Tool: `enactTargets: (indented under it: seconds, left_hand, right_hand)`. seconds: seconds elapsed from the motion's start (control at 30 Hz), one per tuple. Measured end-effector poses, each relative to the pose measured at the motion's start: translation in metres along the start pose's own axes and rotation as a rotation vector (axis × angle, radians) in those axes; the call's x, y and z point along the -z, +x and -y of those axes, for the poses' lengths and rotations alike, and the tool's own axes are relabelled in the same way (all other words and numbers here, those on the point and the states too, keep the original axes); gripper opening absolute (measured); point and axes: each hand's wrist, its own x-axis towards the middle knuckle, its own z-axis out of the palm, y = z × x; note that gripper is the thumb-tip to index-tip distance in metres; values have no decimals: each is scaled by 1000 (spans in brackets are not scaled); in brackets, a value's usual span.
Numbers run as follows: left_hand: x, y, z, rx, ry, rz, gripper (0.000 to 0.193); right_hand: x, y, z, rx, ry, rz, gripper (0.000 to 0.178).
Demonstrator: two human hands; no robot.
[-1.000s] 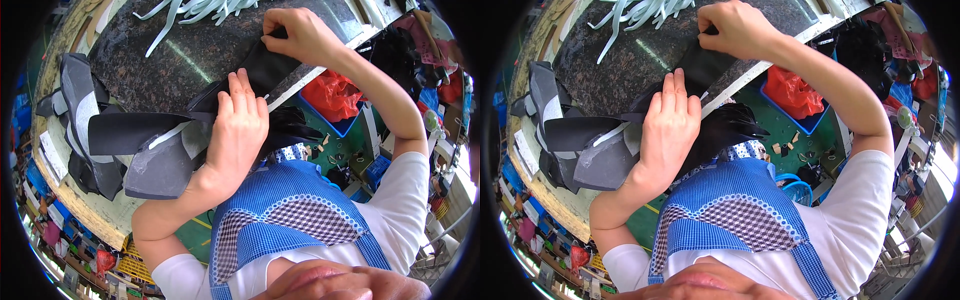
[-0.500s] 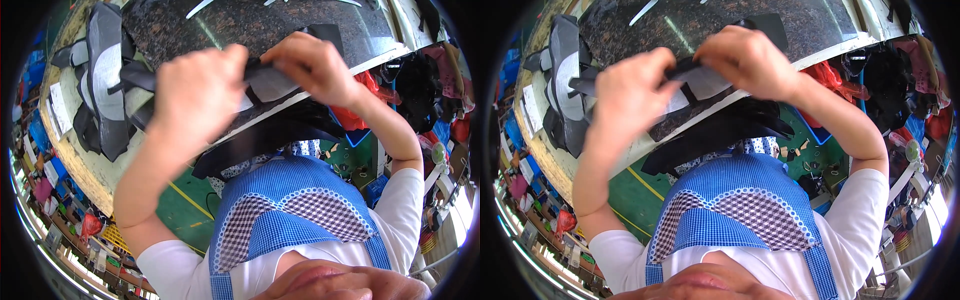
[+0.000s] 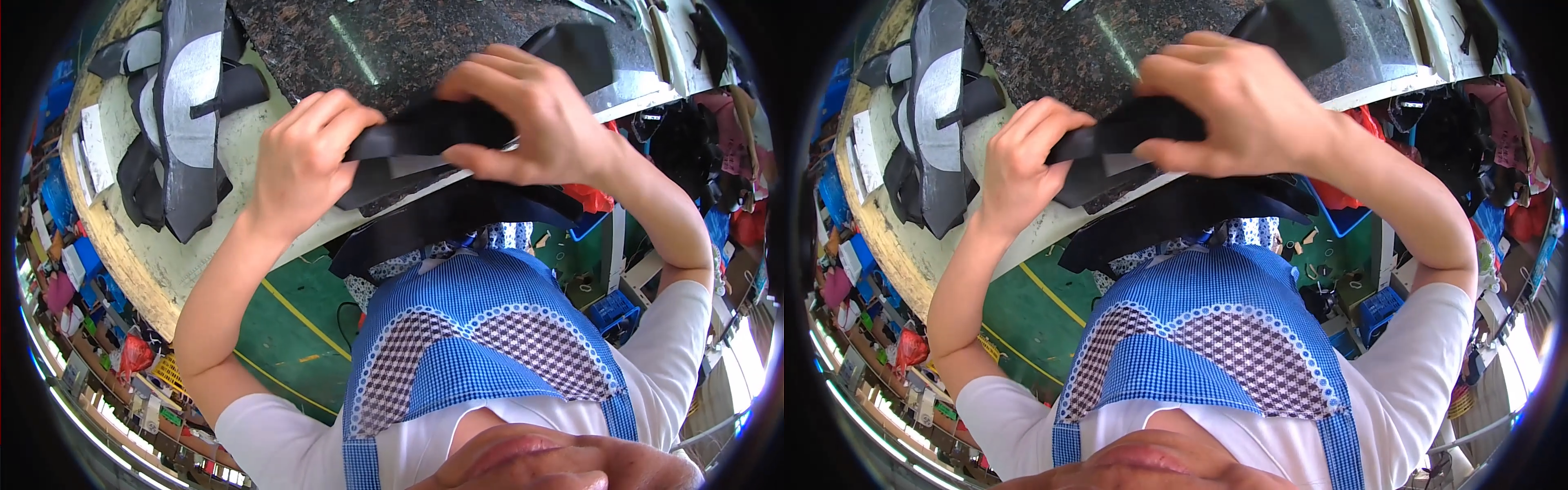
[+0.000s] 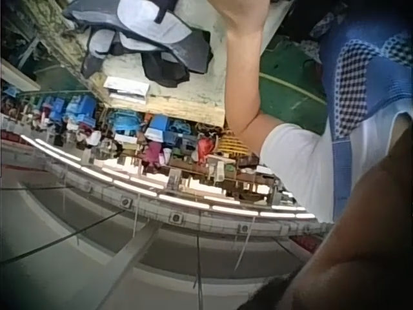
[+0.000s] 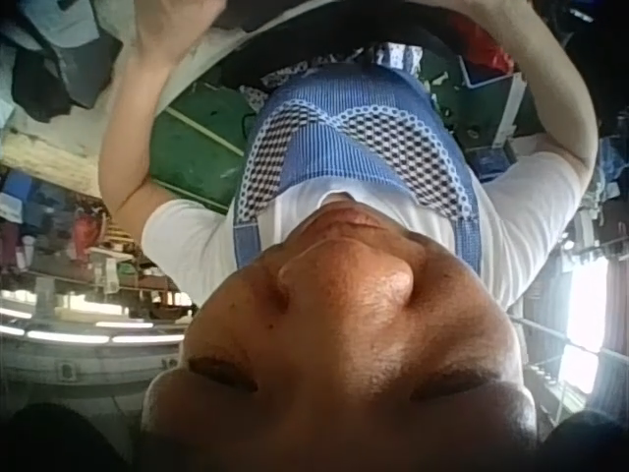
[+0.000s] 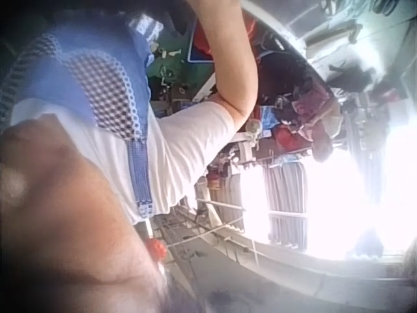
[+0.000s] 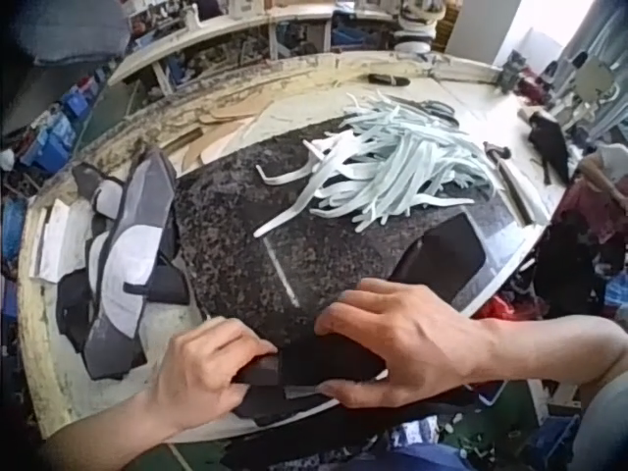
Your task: Apply white reinforcement strips to black shoe upper components.
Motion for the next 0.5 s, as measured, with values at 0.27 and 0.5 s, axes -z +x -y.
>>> enactTargets:
  seconds: [0.27, 0.5]
  left_hand:
    - [10, -11, 9, 149, -143, 73, 27]
    - [7, -33, 1, -245, 431, 15, 39]
  right_hand:
    - [-33, -4, 5, 46, 31, 49, 46]
    - [-24, -8, -4, 238, -107, 208, 52]
